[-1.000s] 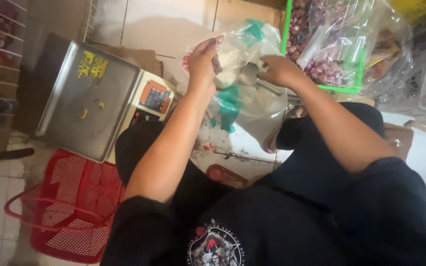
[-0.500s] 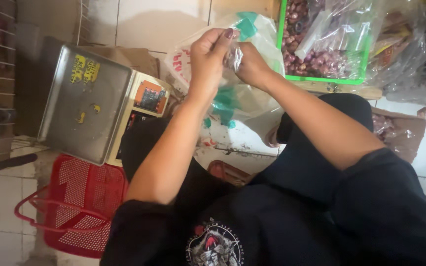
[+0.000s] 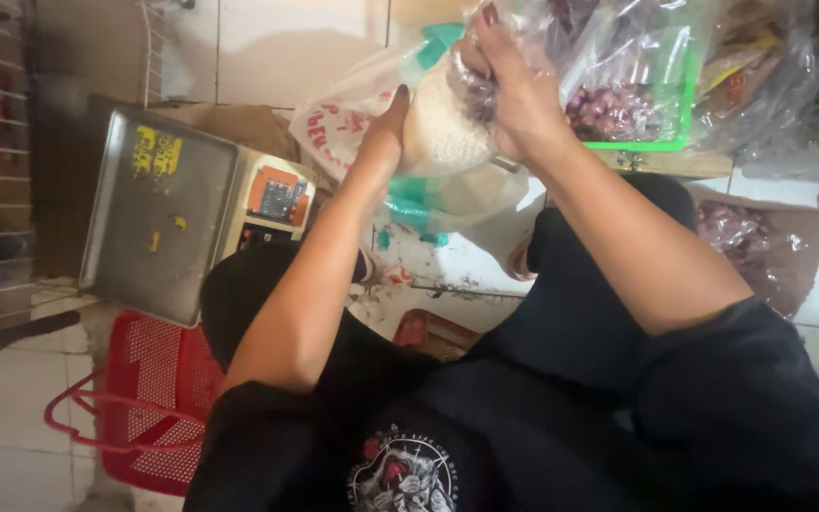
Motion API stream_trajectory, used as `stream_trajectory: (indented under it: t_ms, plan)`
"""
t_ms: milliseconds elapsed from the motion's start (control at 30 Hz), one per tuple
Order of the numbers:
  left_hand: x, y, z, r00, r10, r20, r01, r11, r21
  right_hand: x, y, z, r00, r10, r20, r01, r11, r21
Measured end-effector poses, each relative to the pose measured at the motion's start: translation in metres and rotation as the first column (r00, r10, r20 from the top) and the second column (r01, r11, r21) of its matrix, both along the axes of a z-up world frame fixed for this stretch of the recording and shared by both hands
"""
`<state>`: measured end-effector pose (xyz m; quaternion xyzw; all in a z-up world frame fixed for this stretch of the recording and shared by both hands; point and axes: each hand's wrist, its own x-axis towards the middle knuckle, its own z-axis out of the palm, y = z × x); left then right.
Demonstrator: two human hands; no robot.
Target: The person moves a small bag from a red basket to a shelf, then sits on the floor to scoop a white granulated substance into a plastic bag, weighs it on a scale, and ties the bag.
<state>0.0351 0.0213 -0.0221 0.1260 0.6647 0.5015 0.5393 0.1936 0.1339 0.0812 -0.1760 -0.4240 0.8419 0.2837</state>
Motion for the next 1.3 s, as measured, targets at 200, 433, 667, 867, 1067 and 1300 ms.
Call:
stream_trajectory:
  t_ms: [200,433,667,867,1067,1300]
  plan:
    - [-0.003,0.002,-0.023,0.992,-0.07,0.101,0.071,0.997,-0.002,-0.006,0.006,0.0,0.993,0.025,-0.118,-0.025,1.0,0.001]
    - [-0.019,-0.008,-0.044,0.884,-0.108,0.454,0.037,0.986,0.163,-0.01,0.0,0.012,0.955,0.266,-0.135,-0.273,0.962,-0.035]
    - [-0.009,-0.026,-0.015,0.924,-0.343,0.169,0.21,0.825,0.525,-0.008,-0.013,0.036,0.949,0.27,-0.163,-0.293,0.946,-0.136]
    - [-0.01,-0.028,-0.005,0.895,-0.312,-0.319,0.436,0.764,0.475,-0.01,-0.015,0.037,0.932,0.305,-0.196,-0.333,0.933,-0.134]
    - [-0.012,-0.017,-0.015,0.962,-0.268,0.053,0.22,0.876,0.43,-0.004,-0.007,0.033,0.95,0.257,-0.179,-0.277,0.956,-0.1]
    - [-0.013,-0.002,0.0,0.994,0.029,0.107,-0.033,0.999,0.041,-0.001,0.006,0.02,0.959,0.244,-0.144,-0.255,0.965,-0.066]
